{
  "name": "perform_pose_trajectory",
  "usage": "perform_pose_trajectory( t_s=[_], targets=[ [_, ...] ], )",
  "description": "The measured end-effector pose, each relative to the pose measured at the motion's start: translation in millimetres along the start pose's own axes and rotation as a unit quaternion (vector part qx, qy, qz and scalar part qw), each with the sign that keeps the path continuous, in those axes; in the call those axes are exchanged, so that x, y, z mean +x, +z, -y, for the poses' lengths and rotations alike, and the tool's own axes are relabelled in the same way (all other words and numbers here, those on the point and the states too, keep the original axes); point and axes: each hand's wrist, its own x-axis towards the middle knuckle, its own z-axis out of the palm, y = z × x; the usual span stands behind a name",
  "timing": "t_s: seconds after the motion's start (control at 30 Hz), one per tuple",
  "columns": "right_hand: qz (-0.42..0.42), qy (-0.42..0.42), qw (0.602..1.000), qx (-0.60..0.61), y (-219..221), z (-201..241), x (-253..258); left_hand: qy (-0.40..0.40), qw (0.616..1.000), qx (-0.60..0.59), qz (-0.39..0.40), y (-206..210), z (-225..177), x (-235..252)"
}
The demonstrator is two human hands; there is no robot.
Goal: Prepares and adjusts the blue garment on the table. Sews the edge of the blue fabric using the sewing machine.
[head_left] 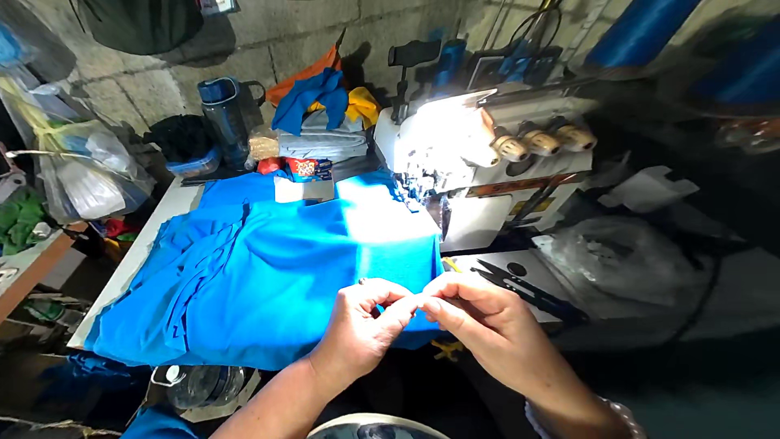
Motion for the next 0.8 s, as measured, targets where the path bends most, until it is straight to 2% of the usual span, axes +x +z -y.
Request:
perform_pose_trajectory(
  t_s=[0.23,0.3,0.33,0.37,0.43,0.5,0.57,0.6,0.7,0.8],
  targets=[
    [0.004,-0.019,1.0,0.008,-0.7,-3.8,7.3,-0.064,0.996,-0.062,0.031,-3.2,-3.2,13.6],
    [-0.013,-0.013,0.999,-0.031,-6.5,-3.5,18.1,-0.058,0.998,0.012,0.005,-0.9,-7.3,22.4],
    [-0.03,0.005,0.998,-0.06,-12.6,-3.1,27.6,-0.018,0.993,0.115,-0.02,0.2,-7.1,27.7],
    [-0.05,0.04,0.994,-0.083,-19.9,-2.6,39.7,0.044,0.967,0.245,-0.052,1.0,-4.5,34.8],
    [-0.072,0.154,0.983,-0.07,-34.3,-4.3,69.0,0.149,0.884,0.435,-0.078,1.5,0.8,53.2],
    [-0.069,0.269,0.96,-0.021,-40.9,-6.4,95.9,0.162,0.836,0.522,-0.038,5.2,3.7,66.9],
    [-0.038,0.356,0.934,0.001,-41.4,-4.1,110.5,0.097,0.822,0.559,0.047,11.9,2.4,71.0],
    [-0.021,0.378,0.926,0.005,-41.0,-4.1,113.4,0.095,0.818,0.565,0.06,14.8,5.0,71.1],
    [0.003,0.419,0.908,0.001,-37.2,-3.9,117.0,0.139,0.807,0.573,0.027,18.7,14.8,71.4],
    [-0.01,0.442,0.897,0.002,-32.6,-9.0,122.0,0.123,0.811,0.571,0.032,19.9,13.0,70.2]
  ],
)
